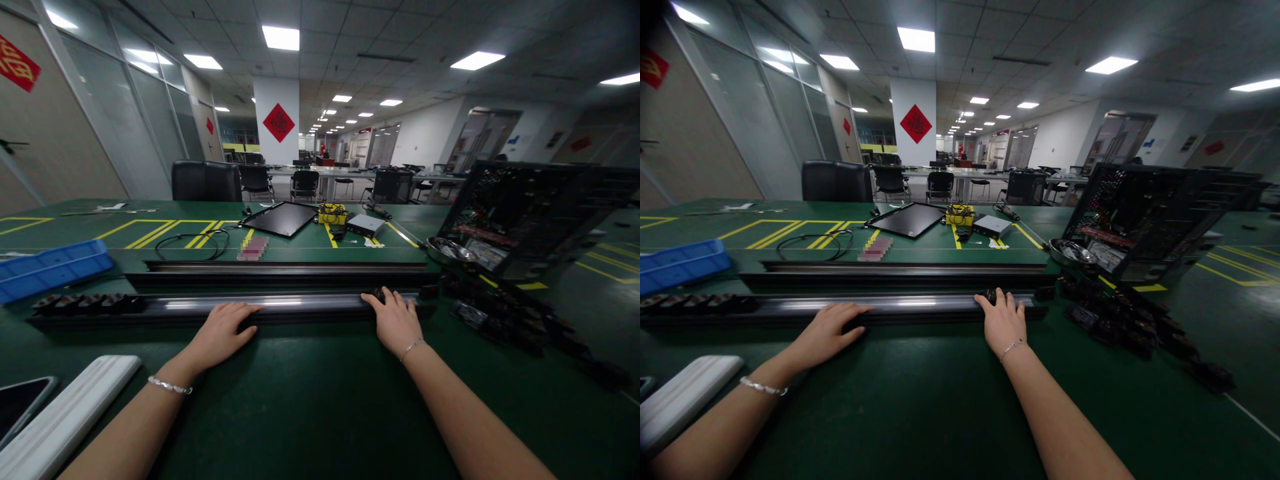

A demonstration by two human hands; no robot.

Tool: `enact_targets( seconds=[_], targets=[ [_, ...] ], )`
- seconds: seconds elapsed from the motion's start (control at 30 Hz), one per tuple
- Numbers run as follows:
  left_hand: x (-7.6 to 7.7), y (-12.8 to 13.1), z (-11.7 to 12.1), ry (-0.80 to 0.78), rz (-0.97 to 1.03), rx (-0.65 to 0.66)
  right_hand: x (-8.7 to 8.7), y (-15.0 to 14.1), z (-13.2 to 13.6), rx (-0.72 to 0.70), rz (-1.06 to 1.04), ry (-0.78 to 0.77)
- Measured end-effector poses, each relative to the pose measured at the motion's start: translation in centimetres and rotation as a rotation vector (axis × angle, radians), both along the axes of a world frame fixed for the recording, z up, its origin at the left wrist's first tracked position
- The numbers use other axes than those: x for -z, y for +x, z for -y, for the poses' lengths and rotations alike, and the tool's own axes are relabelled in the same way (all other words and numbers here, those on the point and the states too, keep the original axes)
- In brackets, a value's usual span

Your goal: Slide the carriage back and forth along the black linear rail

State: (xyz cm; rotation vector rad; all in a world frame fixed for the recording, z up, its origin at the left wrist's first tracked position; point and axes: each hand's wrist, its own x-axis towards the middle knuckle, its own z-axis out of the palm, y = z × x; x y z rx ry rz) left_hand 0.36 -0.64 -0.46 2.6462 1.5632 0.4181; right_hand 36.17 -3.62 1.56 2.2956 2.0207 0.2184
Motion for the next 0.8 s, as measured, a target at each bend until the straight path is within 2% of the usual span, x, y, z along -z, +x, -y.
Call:
enact_targets(
  seconds=[0.8],
  targets=[
    [0.0,-0.1,0.1,0.011,0.004,-0.002,0.1,1.1,-0.2,0.023,0.002,-0.04]
  ],
)
